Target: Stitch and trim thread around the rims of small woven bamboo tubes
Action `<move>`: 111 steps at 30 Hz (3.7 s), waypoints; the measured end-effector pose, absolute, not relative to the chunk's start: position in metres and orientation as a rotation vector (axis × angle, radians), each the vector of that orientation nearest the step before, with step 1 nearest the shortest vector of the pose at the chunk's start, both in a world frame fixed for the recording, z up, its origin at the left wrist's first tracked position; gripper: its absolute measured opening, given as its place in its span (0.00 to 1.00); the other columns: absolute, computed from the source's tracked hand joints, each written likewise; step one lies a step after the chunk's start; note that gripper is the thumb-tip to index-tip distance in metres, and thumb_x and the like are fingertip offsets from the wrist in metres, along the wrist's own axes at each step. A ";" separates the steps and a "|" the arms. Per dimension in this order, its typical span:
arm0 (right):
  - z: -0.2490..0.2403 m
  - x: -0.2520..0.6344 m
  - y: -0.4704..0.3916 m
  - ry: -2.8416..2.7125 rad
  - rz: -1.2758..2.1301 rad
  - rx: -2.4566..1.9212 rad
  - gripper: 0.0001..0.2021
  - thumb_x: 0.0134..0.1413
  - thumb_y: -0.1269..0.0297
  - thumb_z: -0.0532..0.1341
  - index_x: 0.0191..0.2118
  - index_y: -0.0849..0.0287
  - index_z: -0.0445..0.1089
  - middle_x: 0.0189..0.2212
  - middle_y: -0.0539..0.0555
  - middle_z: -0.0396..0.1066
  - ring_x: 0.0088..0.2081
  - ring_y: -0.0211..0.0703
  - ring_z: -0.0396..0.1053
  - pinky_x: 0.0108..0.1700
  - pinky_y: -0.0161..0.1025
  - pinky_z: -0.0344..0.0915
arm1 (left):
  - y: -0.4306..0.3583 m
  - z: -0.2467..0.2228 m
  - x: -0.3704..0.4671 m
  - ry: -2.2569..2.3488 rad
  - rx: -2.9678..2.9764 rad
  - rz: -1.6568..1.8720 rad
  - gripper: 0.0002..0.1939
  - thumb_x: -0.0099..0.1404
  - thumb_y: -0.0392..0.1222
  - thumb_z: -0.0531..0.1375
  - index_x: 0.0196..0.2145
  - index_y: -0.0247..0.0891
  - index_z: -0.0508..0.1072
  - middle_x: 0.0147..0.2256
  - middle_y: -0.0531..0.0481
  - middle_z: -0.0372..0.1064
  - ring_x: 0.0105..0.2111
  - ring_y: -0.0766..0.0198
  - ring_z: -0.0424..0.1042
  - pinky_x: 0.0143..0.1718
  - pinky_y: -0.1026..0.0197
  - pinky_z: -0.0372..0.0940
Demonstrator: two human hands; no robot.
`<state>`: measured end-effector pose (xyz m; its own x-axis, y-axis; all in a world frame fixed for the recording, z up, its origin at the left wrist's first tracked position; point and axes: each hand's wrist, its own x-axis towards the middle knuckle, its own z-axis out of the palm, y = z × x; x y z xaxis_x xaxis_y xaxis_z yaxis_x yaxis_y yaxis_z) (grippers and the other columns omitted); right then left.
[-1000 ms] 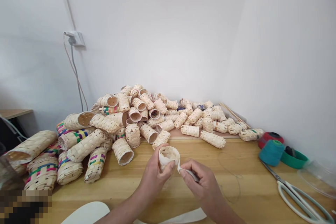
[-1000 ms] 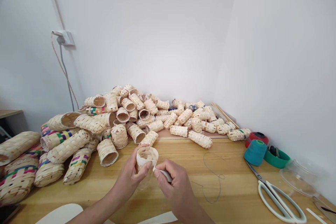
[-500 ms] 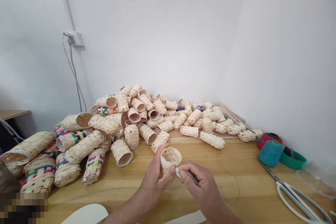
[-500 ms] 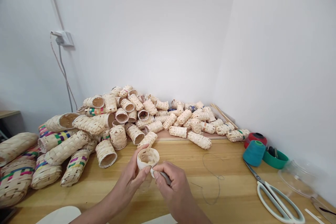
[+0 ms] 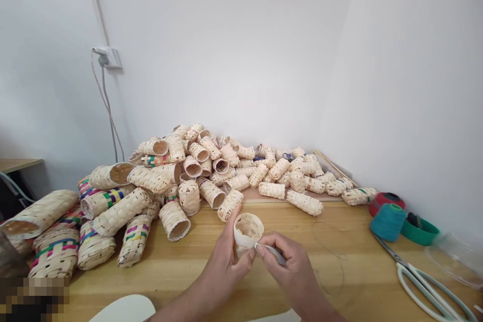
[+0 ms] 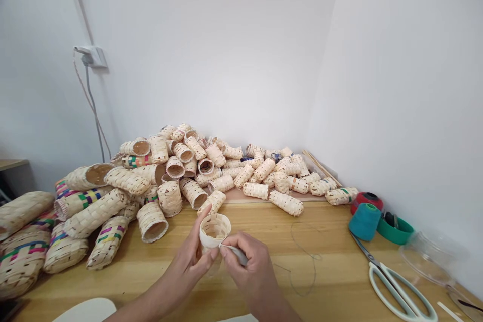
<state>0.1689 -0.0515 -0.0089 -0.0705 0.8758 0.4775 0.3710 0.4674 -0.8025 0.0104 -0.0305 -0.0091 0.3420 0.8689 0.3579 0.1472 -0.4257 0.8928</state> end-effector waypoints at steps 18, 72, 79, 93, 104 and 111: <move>-0.021 0.176 -0.034 -1.637 0.557 -1.265 0.08 0.50 0.64 0.54 0.24 0.60 0.65 0.19 0.46 0.60 0.22 0.35 0.56 0.24 0.31 0.52 | -0.003 -0.031 0.013 0.993 1.628 1.060 0.44 0.55 0.43 0.63 0.63 0.37 0.44 0.54 0.37 0.62 0.45 0.53 0.69 0.46 0.53 0.64; 0.000 0.189 -0.072 -1.906 0.285 -1.367 0.07 0.56 0.66 0.56 0.38 0.58 0.70 0.35 0.53 0.72 0.37 0.43 0.69 0.39 0.37 0.63 | -0.028 -0.012 0.019 0.613 1.136 0.805 0.08 0.52 0.41 0.60 0.24 0.35 0.65 0.21 0.50 0.70 0.24 0.64 0.70 0.34 0.60 0.63; 0.003 0.185 -0.064 -1.911 0.804 -1.169 0.23 0.53 0.72 0.54 0.56 0.54 0.61 0.46 0.53 0.71 0.44 0.42 0.69 0.44 0.37 0.63 | -0.032 -0.015 0.022 0.607 1.103 0.746 0.06 0.53 0.40 0.58 0.26 0.36 0.63 0.16 0.56 0.63 0.13 0.71 0.60 0.18 0.66 0.58; 0.030 0.198 -0.071 -2.037 0.556 -1.305 0.09 0.58 0.68 0.54 0.31 0.59 0.70 0.24 0.46 0.70 0.26 0.34 0.63 0.27 0.29 0.54 | -0.035 -0.016 0.025 0.651 1.260 0.666 0.21 0.56 0.59 0.58 0.29 0.40 0.57 0.12 0.66 0.48 0.11 0.77 0.38 0.12 0.73 0.37; 0.010 0.280 -0.082 -1.900 0.063 -1.852 0.09 0.59 0.70 0.53 0.38 0.57 0.70 0.37 0.52 0.74 0.39 0.41 0.70 0.39 0.34 0.60 | -0.023 -0.036 0.022 0.675 1.251 0.623 0.24 0.49 0.61 0.63 0.28 0.40 0.59 0.11 0.67 0.45 0.11 0.78 0.36 0.09 0.74 0.40; -0.022 0.414 -0.114 -1.550 -0.122 -2.478 0.09 0.53 0.74 0.54 0.35 0.67 0.71 0.32 0.69 0.72 0.35 0.60 0.71 0.33 0.45 0.60 | -0.020 -0.028 0.020 0.744 1.103 0.781 0.21 0.50 0.55 0.66 0.25 0.38 0.60 0.12 0.65 0.49 0.12 0.78 0.39 0.12 0.73 0.47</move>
<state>0.4138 -0.1140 -0.0221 0.4417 0.8782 0.1833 0.8961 -0.4219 -0.1377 0.0204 -0.0197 -0.0277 0.5249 0.8411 -0.1304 -0.1707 0.2542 0.9520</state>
